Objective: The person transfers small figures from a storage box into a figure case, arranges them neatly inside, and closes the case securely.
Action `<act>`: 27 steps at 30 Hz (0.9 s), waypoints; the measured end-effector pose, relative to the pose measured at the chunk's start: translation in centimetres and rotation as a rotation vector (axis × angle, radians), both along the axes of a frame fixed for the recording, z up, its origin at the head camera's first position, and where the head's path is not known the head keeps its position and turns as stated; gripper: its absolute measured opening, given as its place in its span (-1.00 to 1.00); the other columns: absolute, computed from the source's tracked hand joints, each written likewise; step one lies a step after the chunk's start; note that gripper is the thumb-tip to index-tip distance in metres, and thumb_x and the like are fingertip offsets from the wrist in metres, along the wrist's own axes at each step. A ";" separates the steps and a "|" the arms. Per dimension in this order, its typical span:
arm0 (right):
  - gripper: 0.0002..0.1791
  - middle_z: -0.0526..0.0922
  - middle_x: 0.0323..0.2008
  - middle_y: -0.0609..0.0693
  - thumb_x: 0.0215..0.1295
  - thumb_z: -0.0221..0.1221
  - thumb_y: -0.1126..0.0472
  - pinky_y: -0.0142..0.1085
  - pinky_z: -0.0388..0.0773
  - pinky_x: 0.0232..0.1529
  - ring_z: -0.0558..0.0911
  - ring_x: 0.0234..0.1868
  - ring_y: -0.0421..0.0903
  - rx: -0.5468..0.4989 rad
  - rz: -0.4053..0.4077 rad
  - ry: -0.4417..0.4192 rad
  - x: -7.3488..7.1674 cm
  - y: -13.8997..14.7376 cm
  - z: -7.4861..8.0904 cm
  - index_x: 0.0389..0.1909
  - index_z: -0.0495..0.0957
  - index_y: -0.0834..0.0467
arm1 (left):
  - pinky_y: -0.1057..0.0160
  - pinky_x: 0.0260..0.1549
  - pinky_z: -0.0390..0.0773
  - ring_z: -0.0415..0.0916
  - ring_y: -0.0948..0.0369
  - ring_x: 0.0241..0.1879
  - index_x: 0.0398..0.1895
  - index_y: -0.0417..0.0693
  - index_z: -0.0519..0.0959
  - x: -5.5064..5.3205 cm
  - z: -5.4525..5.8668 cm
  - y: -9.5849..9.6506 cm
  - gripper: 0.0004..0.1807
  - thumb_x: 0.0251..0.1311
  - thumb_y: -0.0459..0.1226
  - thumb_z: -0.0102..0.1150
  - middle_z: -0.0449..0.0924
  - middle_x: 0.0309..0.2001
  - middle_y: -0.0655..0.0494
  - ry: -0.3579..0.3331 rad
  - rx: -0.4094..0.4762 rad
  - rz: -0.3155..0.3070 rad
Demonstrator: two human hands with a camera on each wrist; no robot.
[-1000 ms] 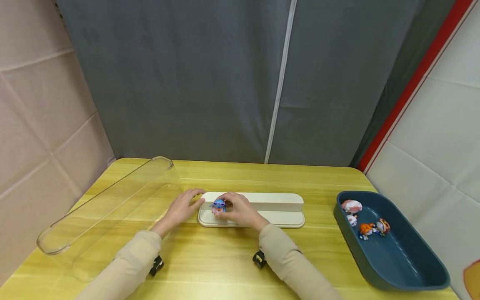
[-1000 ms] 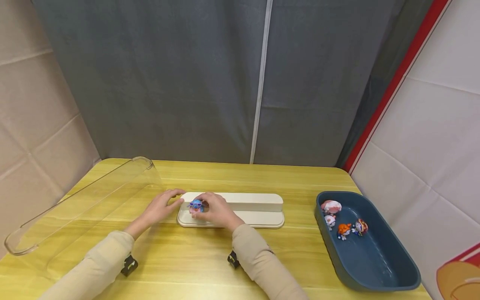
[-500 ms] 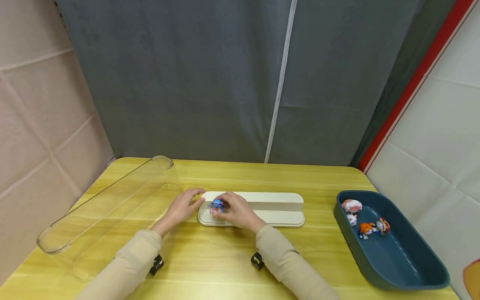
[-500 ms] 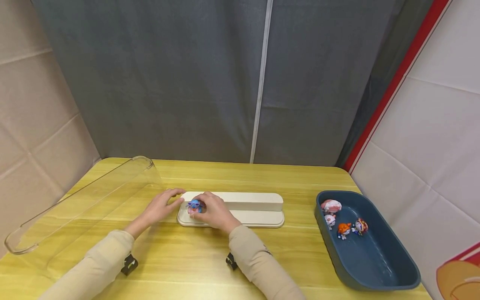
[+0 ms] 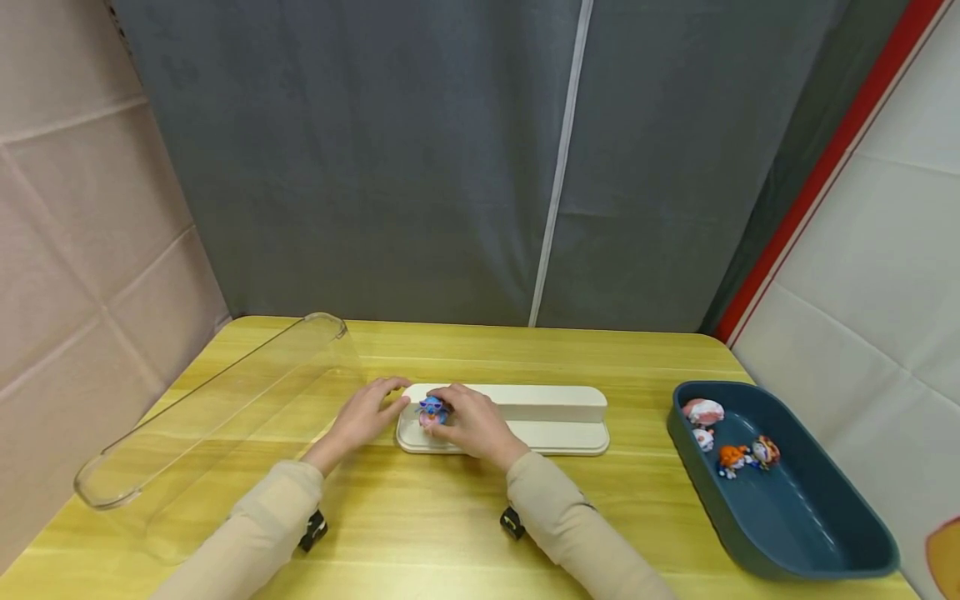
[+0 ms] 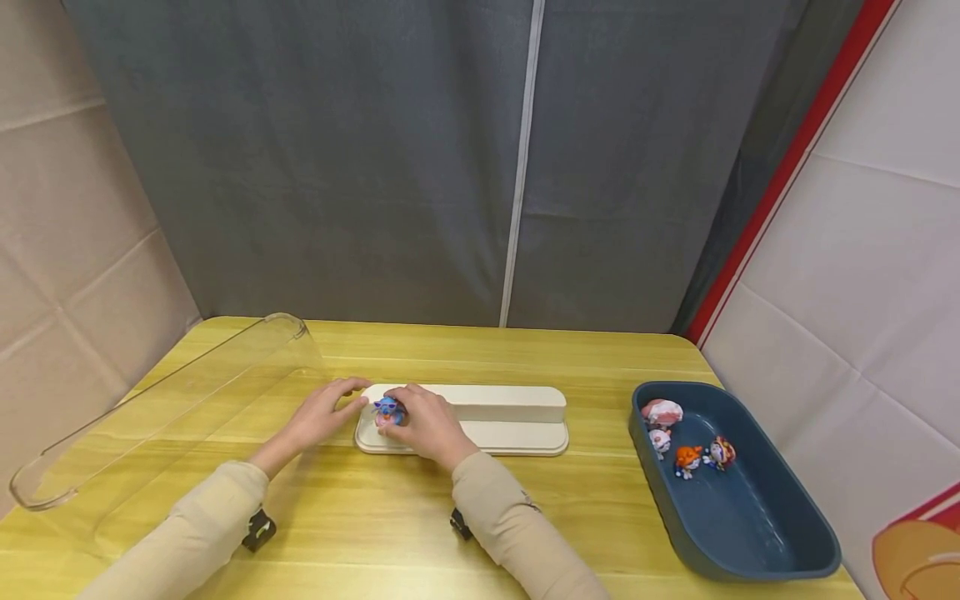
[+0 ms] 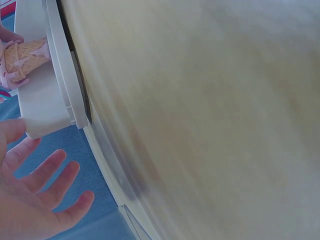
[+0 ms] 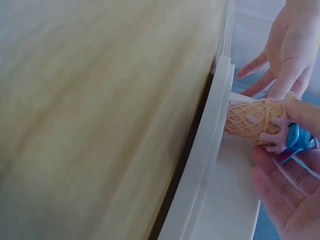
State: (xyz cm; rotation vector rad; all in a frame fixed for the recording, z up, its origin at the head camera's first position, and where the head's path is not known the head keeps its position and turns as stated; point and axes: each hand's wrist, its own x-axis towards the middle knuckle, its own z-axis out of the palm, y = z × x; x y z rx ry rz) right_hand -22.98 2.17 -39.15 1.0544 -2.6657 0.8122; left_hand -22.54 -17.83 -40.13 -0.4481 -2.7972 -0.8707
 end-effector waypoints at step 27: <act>-0.48 0.54 -0.17 -0.04 0.03 0.24 0.01 -0.41 0.43 -0.39 0.55 -0.36 -0.18 -0.123 0.015 -0.021 -0.2 3.0 0.7 0.01 0.46 0.15 | -0.03 -0.13 0.34 0.39 -0.02 -0.06 0.00 -0.07 0.46 0.0 -0.2 0.0 -0.67 0.20 -0.16 0.02 0.47 -0.04 -0.05 0.019 -0.001 0.008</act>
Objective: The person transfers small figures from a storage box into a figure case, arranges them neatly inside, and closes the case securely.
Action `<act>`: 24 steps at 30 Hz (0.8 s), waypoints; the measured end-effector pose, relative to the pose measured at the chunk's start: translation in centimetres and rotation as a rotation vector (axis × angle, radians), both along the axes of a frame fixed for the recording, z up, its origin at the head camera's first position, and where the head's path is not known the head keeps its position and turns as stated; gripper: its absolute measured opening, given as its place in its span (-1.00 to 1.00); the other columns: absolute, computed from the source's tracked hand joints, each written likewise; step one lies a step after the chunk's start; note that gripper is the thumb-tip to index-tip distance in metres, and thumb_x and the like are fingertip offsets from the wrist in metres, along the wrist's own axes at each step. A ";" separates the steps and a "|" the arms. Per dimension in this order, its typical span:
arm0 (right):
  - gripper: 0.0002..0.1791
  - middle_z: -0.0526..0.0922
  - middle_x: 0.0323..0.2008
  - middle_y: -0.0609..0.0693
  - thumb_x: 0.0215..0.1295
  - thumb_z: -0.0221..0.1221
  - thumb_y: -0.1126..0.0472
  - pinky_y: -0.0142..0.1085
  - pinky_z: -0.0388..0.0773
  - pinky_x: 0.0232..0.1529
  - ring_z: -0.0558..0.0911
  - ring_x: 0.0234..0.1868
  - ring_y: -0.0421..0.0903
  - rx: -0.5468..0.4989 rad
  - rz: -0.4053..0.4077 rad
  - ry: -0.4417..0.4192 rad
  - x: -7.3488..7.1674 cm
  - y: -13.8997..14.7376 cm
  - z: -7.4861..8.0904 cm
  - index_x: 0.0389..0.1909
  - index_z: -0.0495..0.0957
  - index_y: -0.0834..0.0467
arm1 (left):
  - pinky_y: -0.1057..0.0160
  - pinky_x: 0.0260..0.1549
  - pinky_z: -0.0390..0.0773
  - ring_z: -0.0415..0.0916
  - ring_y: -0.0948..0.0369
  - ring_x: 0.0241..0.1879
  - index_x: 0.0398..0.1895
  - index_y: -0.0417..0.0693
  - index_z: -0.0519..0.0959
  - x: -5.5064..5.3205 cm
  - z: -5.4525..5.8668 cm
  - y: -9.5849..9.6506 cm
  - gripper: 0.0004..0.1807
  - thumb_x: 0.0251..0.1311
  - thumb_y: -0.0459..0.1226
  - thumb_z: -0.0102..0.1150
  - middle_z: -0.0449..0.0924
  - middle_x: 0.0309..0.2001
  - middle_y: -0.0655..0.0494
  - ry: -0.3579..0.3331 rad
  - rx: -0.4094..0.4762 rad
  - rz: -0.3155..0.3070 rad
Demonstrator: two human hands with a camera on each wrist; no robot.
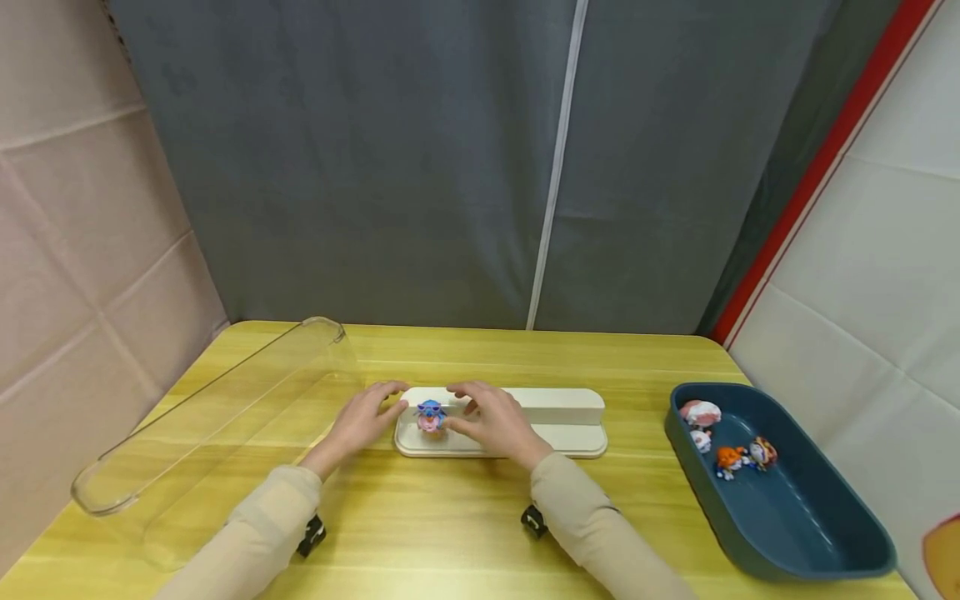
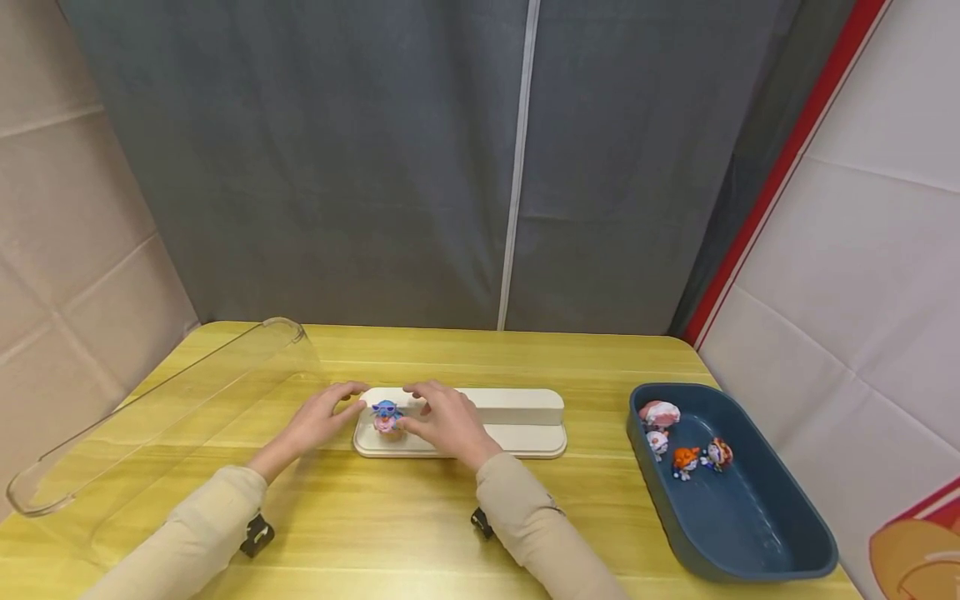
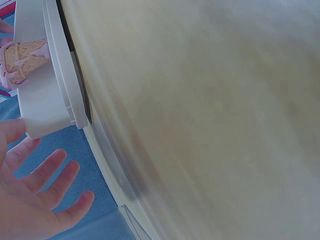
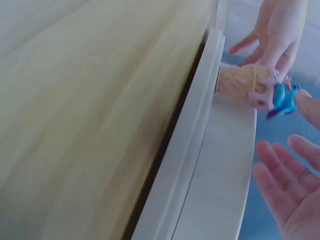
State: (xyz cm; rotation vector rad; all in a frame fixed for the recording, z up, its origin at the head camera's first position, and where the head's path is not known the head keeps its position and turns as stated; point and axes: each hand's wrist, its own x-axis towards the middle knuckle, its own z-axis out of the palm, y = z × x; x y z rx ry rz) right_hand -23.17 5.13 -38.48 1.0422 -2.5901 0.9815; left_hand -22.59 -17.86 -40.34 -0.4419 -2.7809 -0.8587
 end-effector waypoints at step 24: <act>-0.65 0.57 -0.22 -0.10 0.04 0.26 0.13 -0.28 0.50 -0.34 0.56 -0.35 -0.20 -0.012 -0.075 0.135 1.4 8.2 3.0 -0.12 0.54 0.13 | -0.06 -0.15 0.34 0.38 -0.03 -0.06 0.02 -0.12 0.45 0.1 0.0 0.0 -0.67 0.22 -0.19 0.00 0.46 -0.06 -0.09 -0.012 0.003 -0.003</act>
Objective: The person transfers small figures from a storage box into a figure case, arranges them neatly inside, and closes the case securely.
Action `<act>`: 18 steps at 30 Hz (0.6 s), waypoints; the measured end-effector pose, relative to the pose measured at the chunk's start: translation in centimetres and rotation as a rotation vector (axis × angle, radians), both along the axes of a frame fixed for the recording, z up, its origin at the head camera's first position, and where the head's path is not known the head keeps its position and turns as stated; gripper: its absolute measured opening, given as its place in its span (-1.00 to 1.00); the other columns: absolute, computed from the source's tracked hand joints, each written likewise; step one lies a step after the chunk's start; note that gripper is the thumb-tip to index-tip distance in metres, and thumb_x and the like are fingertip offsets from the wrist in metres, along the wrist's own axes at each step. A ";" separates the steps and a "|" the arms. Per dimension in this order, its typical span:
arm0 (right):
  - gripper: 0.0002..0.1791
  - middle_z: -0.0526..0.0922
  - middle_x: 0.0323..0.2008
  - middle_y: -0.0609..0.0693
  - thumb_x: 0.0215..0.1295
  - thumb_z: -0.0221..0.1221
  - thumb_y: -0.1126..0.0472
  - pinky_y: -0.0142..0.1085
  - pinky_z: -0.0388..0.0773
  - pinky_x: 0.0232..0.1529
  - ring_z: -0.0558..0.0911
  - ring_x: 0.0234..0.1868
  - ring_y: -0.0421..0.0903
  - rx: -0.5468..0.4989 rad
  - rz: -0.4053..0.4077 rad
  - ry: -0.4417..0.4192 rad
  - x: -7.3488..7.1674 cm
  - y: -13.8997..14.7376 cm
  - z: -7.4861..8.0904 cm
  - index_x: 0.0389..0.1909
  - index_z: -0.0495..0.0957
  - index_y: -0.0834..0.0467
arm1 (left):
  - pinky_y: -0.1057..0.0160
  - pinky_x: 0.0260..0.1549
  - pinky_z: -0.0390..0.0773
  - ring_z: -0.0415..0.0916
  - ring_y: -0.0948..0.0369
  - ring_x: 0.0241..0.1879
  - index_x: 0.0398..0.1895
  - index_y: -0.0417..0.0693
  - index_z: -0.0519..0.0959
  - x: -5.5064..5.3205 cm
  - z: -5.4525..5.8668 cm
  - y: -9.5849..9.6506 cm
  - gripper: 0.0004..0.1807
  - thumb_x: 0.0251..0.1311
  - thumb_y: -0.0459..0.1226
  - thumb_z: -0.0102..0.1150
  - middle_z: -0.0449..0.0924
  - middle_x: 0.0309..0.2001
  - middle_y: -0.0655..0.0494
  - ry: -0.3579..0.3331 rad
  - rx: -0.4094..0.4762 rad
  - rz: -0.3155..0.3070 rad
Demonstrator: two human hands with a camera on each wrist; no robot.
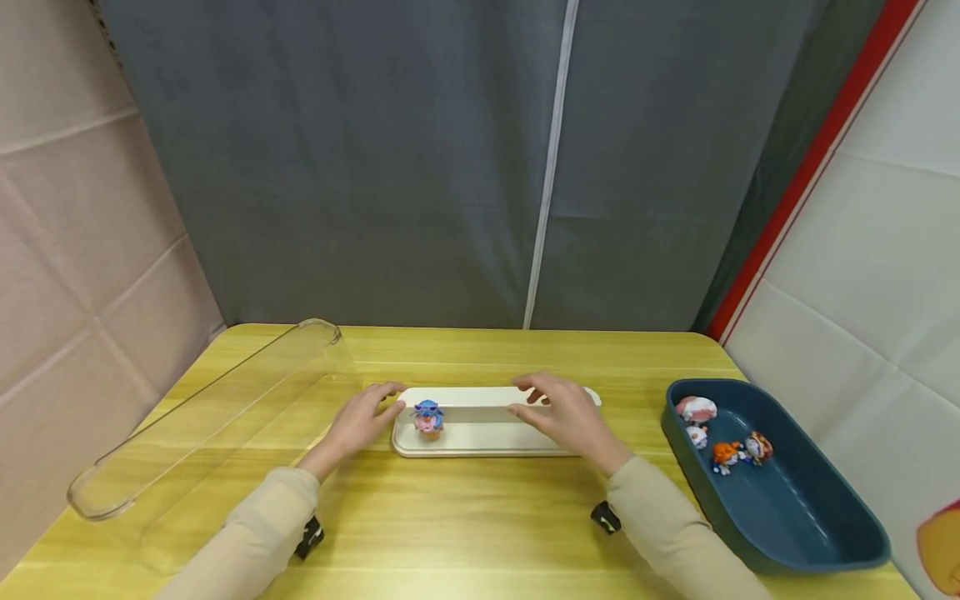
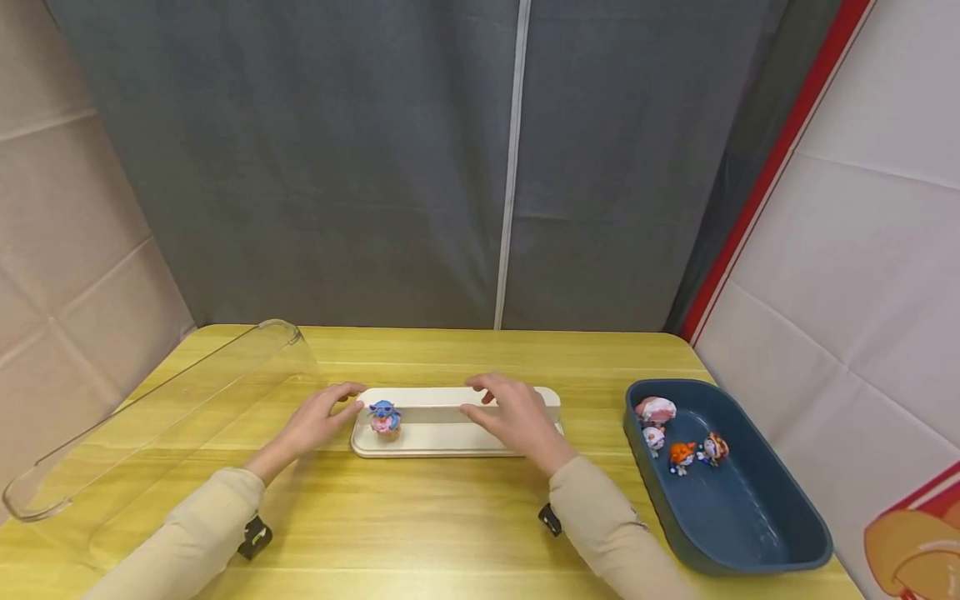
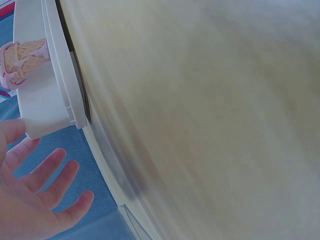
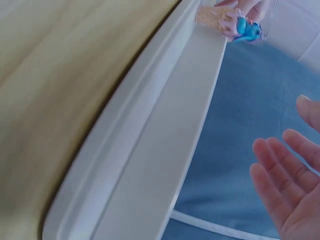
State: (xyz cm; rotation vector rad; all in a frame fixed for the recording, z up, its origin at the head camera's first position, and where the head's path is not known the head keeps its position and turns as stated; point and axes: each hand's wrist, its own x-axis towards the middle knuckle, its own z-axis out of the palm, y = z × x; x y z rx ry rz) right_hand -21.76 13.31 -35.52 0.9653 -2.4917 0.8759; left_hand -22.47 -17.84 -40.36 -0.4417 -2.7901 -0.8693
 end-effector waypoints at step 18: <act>-0.62 0.55 -0.16 0.00 0.09 0.22 0.08 -0.23 0.49 -0.35 0.55 -0.31 -0.14 0.136 -0.096 0.024 0.7 5.0 3.2 -0.08 0.52 0.16 | -0.06 -0.14 0.34 0.38 -0.05 -0.07 0.02 -0.11 0.45 -0.2 -0.2 -0.1 -0.67 0.21 -0.20 0.02 0.47 -0.07 -0.10 -0.010 0.000 0.005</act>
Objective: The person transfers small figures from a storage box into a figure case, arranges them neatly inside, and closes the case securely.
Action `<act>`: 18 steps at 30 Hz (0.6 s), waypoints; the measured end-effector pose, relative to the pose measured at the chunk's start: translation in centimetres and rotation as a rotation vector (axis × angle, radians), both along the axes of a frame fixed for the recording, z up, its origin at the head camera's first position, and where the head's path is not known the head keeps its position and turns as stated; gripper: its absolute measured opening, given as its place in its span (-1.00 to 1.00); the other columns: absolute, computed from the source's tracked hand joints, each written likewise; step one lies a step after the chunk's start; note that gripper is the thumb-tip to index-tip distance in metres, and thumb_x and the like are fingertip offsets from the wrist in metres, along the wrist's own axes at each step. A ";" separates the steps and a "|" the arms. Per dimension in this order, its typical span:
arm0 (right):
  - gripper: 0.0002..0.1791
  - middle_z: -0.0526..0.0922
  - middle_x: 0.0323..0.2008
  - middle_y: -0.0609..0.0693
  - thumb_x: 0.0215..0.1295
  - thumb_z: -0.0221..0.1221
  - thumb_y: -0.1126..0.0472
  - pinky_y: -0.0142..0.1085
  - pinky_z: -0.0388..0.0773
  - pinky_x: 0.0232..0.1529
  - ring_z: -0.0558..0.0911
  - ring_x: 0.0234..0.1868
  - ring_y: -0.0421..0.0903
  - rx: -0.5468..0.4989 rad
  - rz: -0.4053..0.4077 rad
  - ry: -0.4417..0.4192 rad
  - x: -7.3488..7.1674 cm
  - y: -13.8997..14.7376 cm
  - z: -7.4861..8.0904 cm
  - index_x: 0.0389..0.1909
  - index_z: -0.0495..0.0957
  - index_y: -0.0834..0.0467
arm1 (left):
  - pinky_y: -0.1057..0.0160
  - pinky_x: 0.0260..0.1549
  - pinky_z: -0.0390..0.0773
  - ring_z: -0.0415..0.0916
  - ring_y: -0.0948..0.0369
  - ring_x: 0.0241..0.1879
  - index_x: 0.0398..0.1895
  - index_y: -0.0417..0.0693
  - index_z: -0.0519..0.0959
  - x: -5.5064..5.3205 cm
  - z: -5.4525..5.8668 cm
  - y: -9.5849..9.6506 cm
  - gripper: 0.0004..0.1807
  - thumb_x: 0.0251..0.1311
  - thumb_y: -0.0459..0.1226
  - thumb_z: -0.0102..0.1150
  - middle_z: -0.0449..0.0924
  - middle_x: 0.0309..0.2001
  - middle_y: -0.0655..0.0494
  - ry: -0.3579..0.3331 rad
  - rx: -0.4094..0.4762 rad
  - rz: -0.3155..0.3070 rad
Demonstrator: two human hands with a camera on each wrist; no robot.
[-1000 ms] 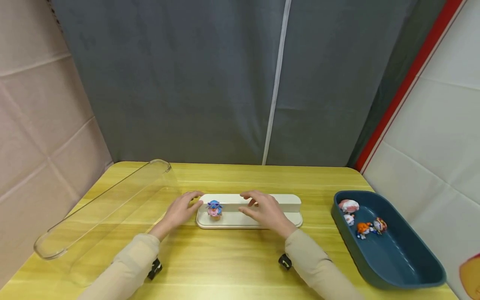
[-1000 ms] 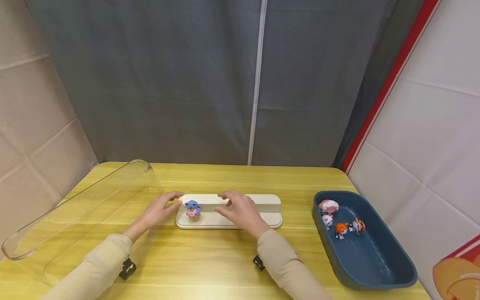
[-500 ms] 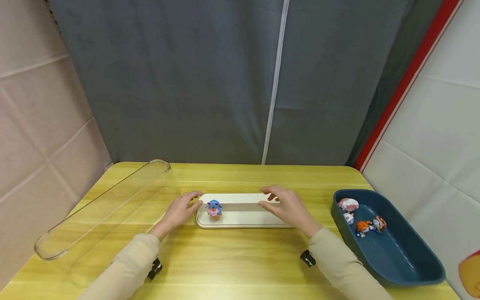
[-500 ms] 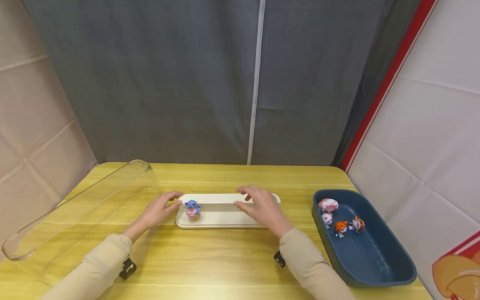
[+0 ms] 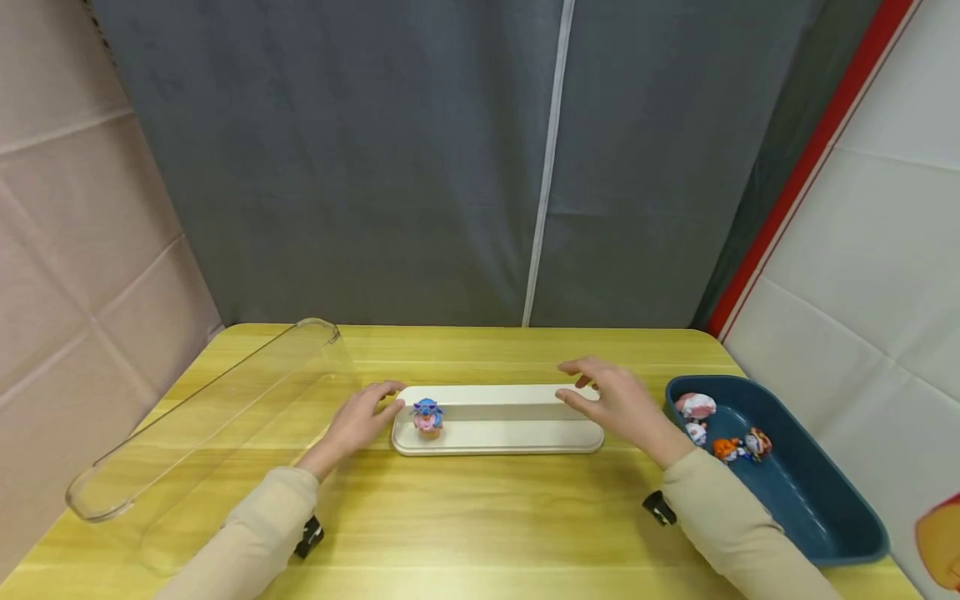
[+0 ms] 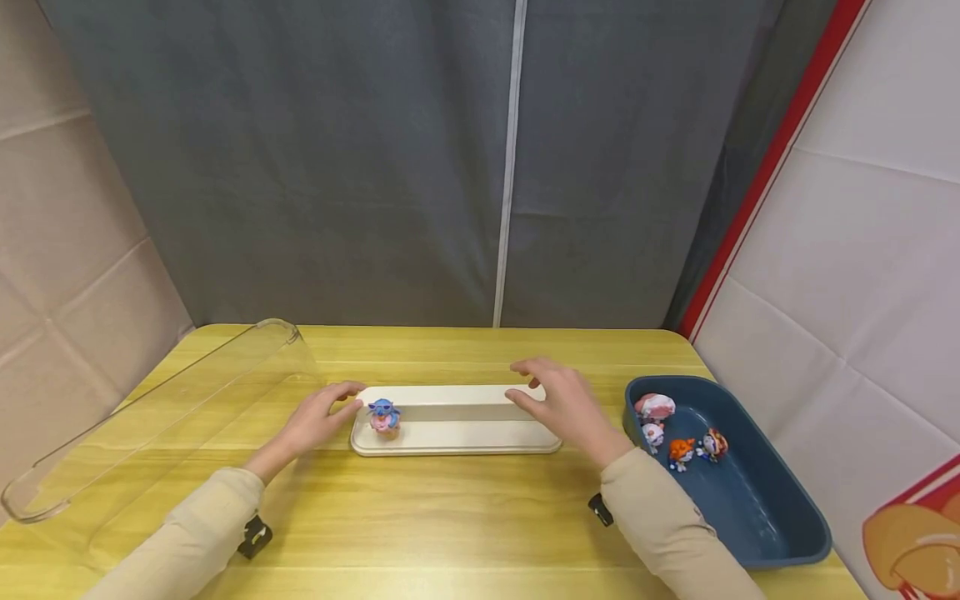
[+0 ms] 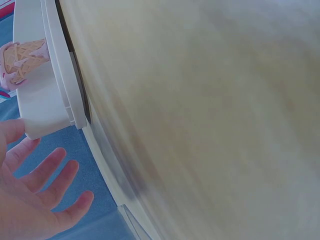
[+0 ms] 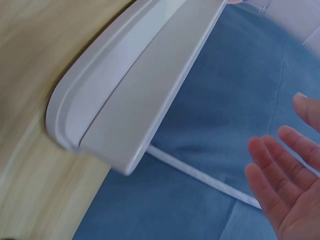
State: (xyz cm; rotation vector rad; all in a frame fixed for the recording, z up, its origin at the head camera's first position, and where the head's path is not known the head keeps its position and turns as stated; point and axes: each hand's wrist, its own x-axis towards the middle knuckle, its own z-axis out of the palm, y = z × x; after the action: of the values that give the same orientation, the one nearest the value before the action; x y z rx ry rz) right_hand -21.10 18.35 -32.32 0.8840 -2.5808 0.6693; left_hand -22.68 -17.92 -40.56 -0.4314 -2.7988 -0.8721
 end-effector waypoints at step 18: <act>-0.63 0.57 -0.16 0.05 0.05 0.25 0.13 -0.15 0.48 -0.37 0.56 -0.31 -0.08 0.073 -0.103 0.026 0.3 3.7 1.4 -0.10 0.53 0.17 | -0.06 -0.16 0.36 0.39 -0.04 -0.08 0.03 -0.11 0.44 0.2 0.1 -0.1 -0.66 0.22 -0.18 0.00 0.46 -0.07 -0.12 -0.013 0.003 -0.004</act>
State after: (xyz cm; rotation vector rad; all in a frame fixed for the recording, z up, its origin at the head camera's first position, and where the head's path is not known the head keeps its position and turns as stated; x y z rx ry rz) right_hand -20.84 22.08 -30.89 0.7705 -2.6209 0.5349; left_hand -22.47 -18.00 -40.49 -0.4330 -2.8091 -0.8827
